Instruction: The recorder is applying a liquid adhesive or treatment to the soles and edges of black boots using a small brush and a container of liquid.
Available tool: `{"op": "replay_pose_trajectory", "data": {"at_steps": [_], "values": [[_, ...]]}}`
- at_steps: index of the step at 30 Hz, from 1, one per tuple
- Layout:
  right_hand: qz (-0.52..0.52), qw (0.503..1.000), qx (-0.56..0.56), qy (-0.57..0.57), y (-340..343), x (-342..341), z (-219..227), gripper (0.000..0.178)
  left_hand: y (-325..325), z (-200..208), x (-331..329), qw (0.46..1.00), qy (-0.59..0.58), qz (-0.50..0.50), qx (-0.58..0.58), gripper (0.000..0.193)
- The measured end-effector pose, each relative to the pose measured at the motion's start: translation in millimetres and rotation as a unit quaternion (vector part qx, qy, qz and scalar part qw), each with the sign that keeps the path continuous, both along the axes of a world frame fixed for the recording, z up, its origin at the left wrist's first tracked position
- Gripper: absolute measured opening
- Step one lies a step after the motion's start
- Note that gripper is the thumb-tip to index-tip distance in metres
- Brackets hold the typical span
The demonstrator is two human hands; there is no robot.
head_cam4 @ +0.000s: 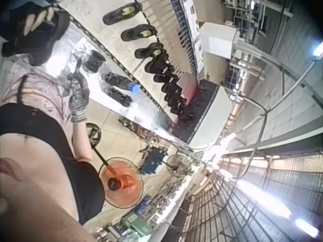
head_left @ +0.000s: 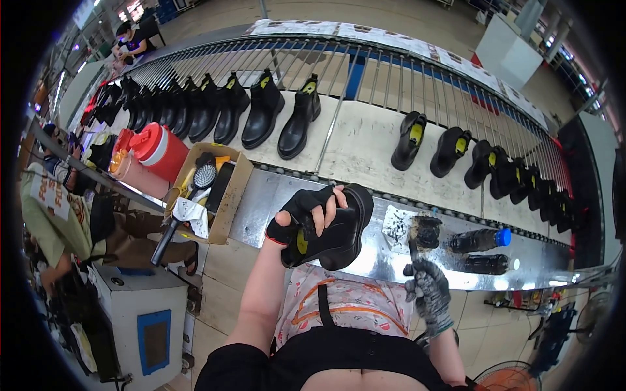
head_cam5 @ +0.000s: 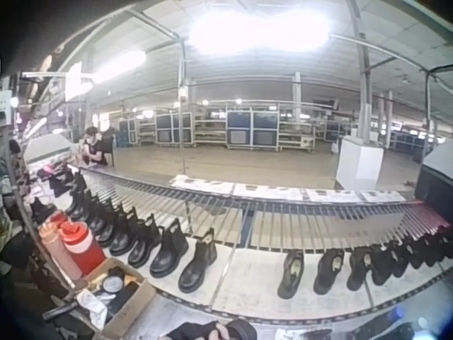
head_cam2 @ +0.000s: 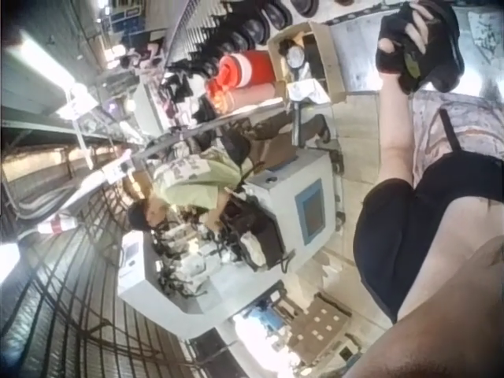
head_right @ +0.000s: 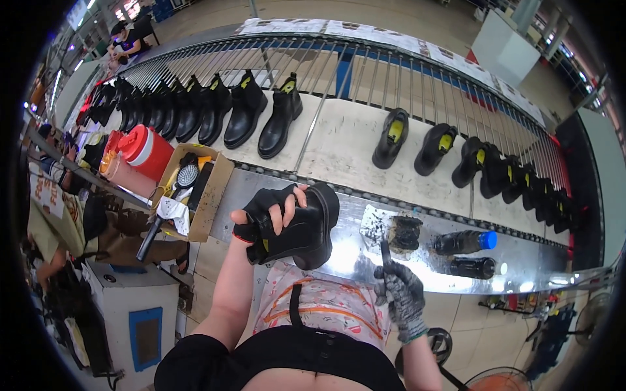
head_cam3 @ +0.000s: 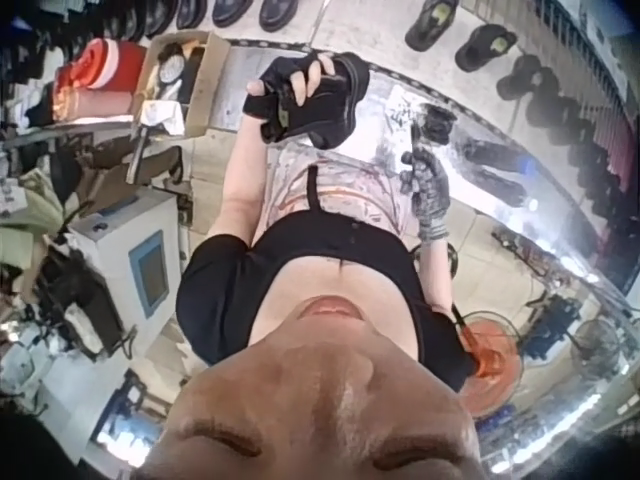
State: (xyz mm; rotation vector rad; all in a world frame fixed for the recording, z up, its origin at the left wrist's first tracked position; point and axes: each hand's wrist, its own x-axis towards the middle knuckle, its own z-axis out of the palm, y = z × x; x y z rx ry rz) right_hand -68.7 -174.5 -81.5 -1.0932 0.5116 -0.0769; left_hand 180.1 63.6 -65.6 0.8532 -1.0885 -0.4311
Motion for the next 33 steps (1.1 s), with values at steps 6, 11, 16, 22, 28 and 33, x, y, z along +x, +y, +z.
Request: {"op": "replay_pose_trajectory", "data": {"at_steps": [6,11,16,22,28,33], "values": [[0.185,0.712,-0.645,-0.207,-17.3,56.0,77.7,0.03,-8.4,8.6,-6.7,0.999,-0.01,-0.022,0.032,0.084],[0.205,0.615,-0.739,-0.182,-1.9,66.9,99.4,0.039,-11.8,10.7,-7.4,0.999,0.001,-0.032,0.037,0.082],[0.239,0.576,-0.755,-0.202,0.7,75.0,106.9,0.055,-15.6,15.6,-12.1,0.998,0.03,-0.031,0.036,0.082],[0.28,0.546,-0.772,-0.169,2.8,76.8,104.2,0.06,-15.4,13.4,-11.6,0.998,0.045,-0.03,0.037,0.083],[0.254,0.554,-0.769,-0.193,2.8,78.5,97.9,0.059,-15.6,13.9,-11.6,0.998,0.041,-0.04,0.037,0.083],[0.235,0.568,-0.762,-0.204,-4.1,80.9,88.4,0.055,-15.9,12.0,-8.5,0.998,0.025,-0.04,0.046,0.084]]}}
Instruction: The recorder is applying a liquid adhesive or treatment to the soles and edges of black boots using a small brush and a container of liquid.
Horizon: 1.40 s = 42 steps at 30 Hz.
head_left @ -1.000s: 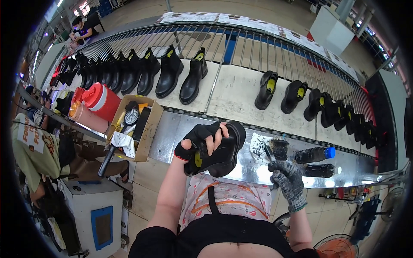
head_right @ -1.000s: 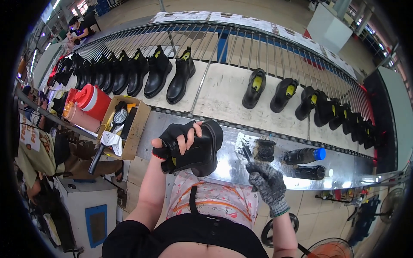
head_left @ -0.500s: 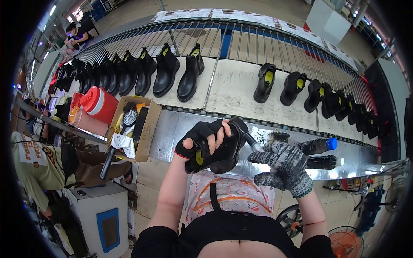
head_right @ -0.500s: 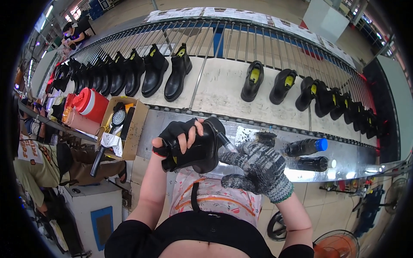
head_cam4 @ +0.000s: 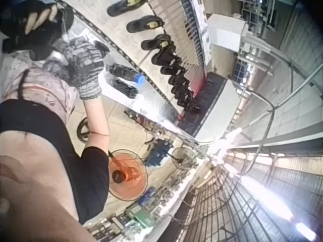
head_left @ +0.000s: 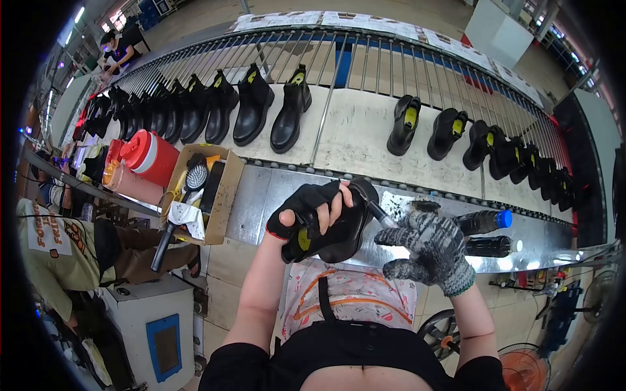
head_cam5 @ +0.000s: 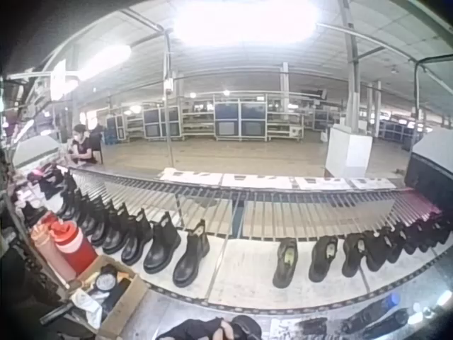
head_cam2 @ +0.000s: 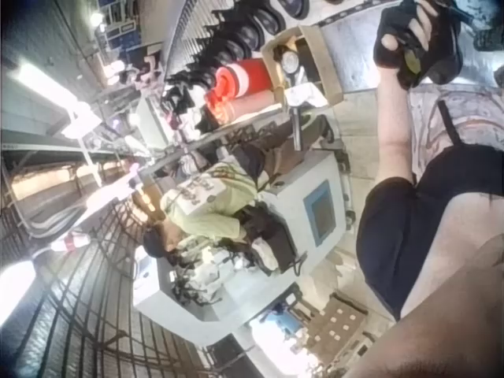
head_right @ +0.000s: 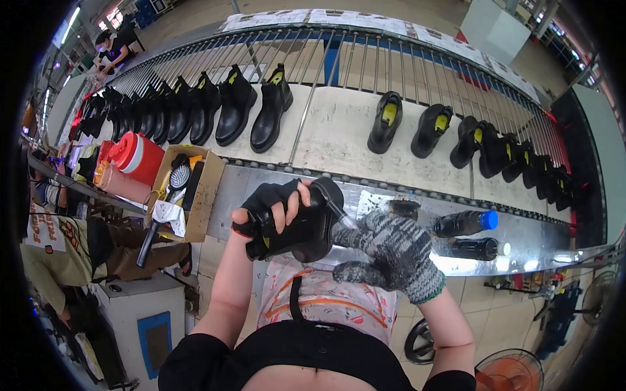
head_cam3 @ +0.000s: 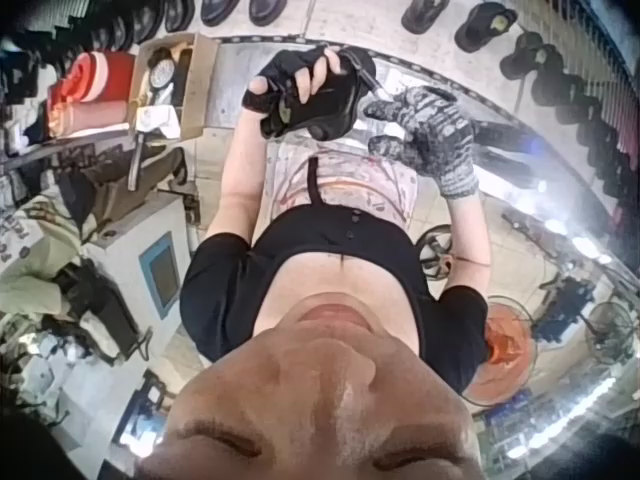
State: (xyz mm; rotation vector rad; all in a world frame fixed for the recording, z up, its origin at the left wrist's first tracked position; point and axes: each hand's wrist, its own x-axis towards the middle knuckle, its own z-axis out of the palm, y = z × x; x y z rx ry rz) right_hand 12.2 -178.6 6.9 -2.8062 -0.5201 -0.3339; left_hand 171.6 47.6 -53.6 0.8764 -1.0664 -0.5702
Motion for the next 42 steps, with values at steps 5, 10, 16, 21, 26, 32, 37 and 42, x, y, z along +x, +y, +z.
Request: {"op": "replay_pose_trajectory", "data": {"at_steps": [5,10,16,21,26,32,37,42], "values": [[0.051,0.998,0.035,-0.01,-0.3,10.9,-4.3,0.047,3.7,-7.3,9.4,1.0,-0.008,0.001,-0.025,0.086],[0.05,0.998,0.03,-0.026,11.2,22.1,-35.1,0.047,10.3,-17.3,23.8,0.998,0.001,0.023,-0.053,0.084],[0.049,0.998,0.035,-0.014,28.2,35.3,-77.9,0.04,25.7,-45.3,46.8,0.988,0.075,0.063,-0.118,0.082],[0.062,0.994,0.083,-0.036,34.3,43.7,-110.7,0.029,36.5,-57.8,59.0,0.97,0.202,0.059,-0.119,0.082],[0.047,0.997,0.057,-0.024,38.0,45.3,-117.8,0.02,47.1,-76.2,74.3,0.958,0.246,0.081,-0.12,0.082],[0.066,0.981,0.182,0.004,29.4,42.9,-133.0,0.016,49.7,-81.6,87.6,0.925,0.341,0.141,-0.087,0.081],[0.054,0.966,0.236,0.09,22.9,33.1,-152.9,0.023,56.7,-96.7,102.7,0.913,0.361,0.18,-0.058,0.085],[0.017,0.928,0.346,0.136,25.7,23.7,-150.5,0.045,55.3,-108.1,116.9,0.883,0.395,0.253,-0.013,0.086]]}}
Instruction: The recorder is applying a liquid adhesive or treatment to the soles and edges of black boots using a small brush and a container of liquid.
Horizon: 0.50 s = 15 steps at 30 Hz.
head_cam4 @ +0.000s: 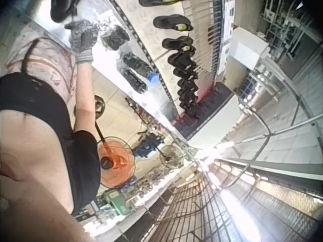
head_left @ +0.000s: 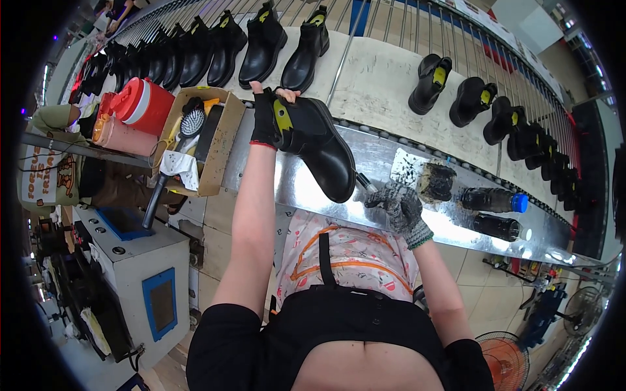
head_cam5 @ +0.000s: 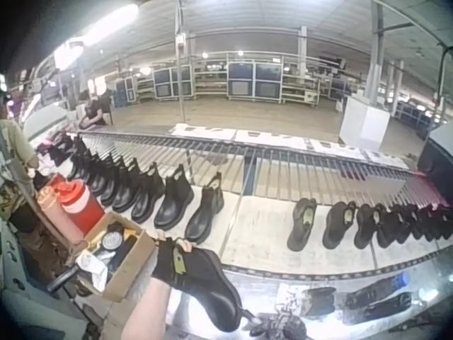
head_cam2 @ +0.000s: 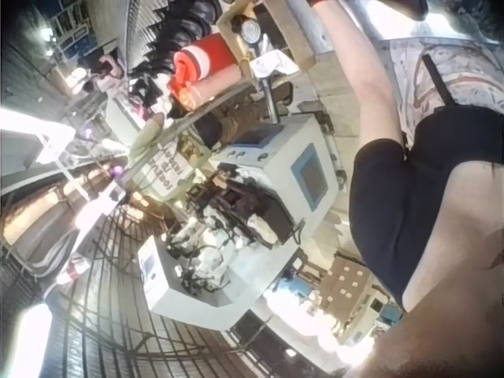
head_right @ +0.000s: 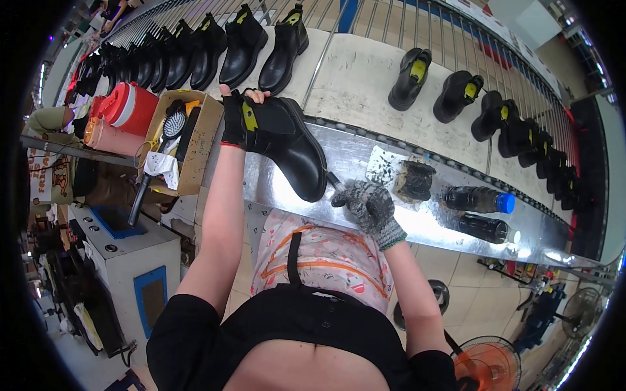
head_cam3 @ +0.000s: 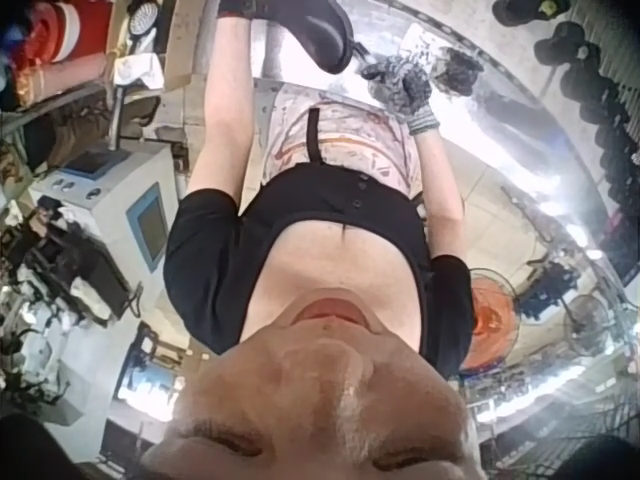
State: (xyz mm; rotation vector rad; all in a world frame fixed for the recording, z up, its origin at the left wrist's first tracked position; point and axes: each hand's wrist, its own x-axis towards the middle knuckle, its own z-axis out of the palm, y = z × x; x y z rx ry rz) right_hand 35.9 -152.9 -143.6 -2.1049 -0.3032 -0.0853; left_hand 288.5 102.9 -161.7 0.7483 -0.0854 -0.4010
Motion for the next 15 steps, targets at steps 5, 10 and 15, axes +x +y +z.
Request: {"op": "replay_pose_trajectory", "data": {"at_steps": [5,10,15], "values": [[-0.01,0.99,0.121,0.07,-0.8,-11.5,-25.7,0.046,3.8,-15.4,17.4,0.995,-0.045,0.036,0.077,0.085],[-0.046,0.972,0.179,0.145,0.3,-23.9,-43.8,0.027,-9.2,-32.5,10.4,0.976,-0.1,0.114,0.158,0.079],[-0.083,0.901,0.359,0.228,-1.7,-29.2,-52.0,0.019,15.3,-64.9,14.7,0.836,-0.261,0.206,0.437,0.058]]}}
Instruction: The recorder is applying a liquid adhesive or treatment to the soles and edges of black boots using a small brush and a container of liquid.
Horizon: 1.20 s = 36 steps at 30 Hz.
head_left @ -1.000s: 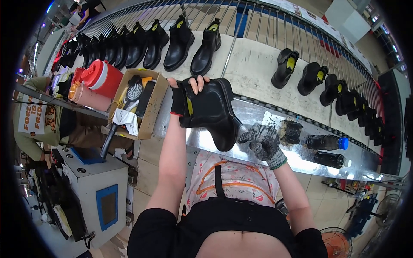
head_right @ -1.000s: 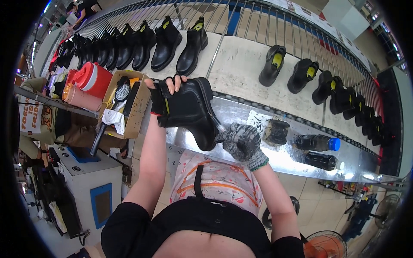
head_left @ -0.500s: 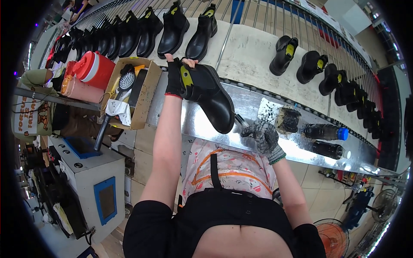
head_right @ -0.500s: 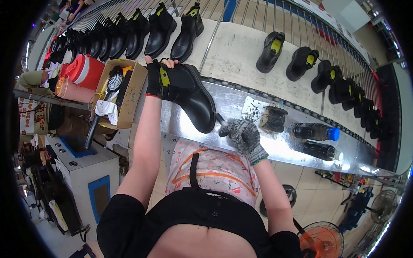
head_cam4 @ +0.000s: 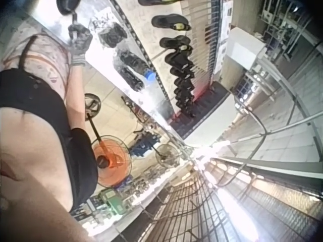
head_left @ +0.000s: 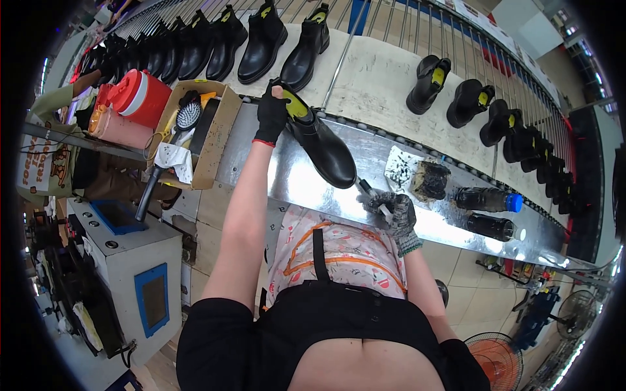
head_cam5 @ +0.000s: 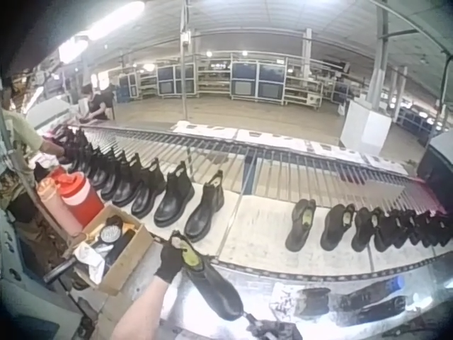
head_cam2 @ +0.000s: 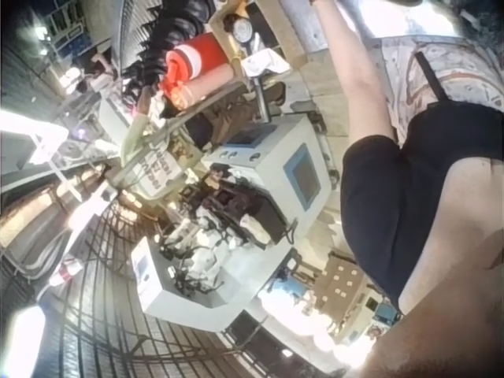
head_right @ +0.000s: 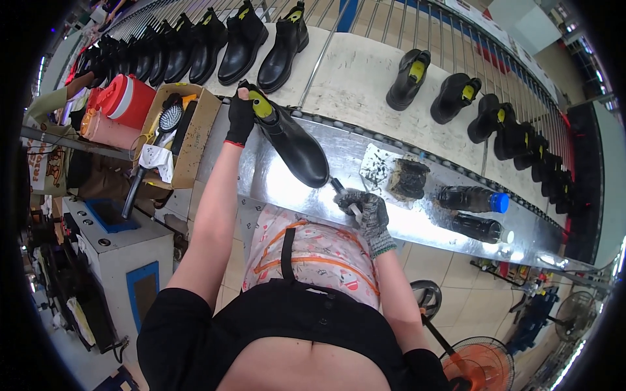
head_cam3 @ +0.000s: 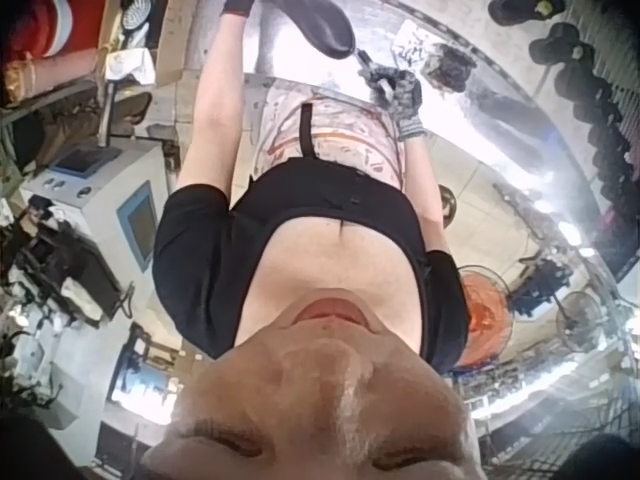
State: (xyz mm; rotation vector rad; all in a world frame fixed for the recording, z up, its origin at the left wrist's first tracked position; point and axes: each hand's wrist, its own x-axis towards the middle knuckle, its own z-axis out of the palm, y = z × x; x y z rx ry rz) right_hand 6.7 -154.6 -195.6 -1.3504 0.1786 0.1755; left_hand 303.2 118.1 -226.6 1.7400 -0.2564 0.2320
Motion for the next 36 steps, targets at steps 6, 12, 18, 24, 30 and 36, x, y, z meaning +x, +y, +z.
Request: {"op": "replay_pose_trajectory", "data": {"at_steps": [6,12,18,24,30,36], "values": [[-0.1,0.995,-0.012,-0.013,-11.0,-12.3,14.2,0.023,-7.3,44.7,-25.5,0.995,-0.087,-0.007,0.056,0.069],[-0.163,0.982,-0.092,-0.026,-18.7,-7.3,21.0,0.028,-6.2,73.9,-79.8,0.975,-0.107,0.055,0.185,0.072],[-0.143,0.932,-0.332,0.001,-12.4,1.3,50.4,0.051,-8.6,93.3,-141.6,0.967,-0.071,0.084,0.231,0.074],[-0.142,0.934,-0.326,-0.036,-14.3,6.1,43.7,0.055,-27.7,122.9,-190.2,0.961,-0.033,0.078,0.264,0.074],[-0.117,0.927,-0.346,-0.082,-9.0,9.3,43.8,0.06,-34.1,131.4,-218.1,0.978,0.07,0.007,0.198,0.067],[-0.123,0.938,-0.305,-0.111,3.4,10.0,51.7,0.068,-24.6,111.6,-233.5,0.98,0.17,-0.063,0.082,0.067]]}}
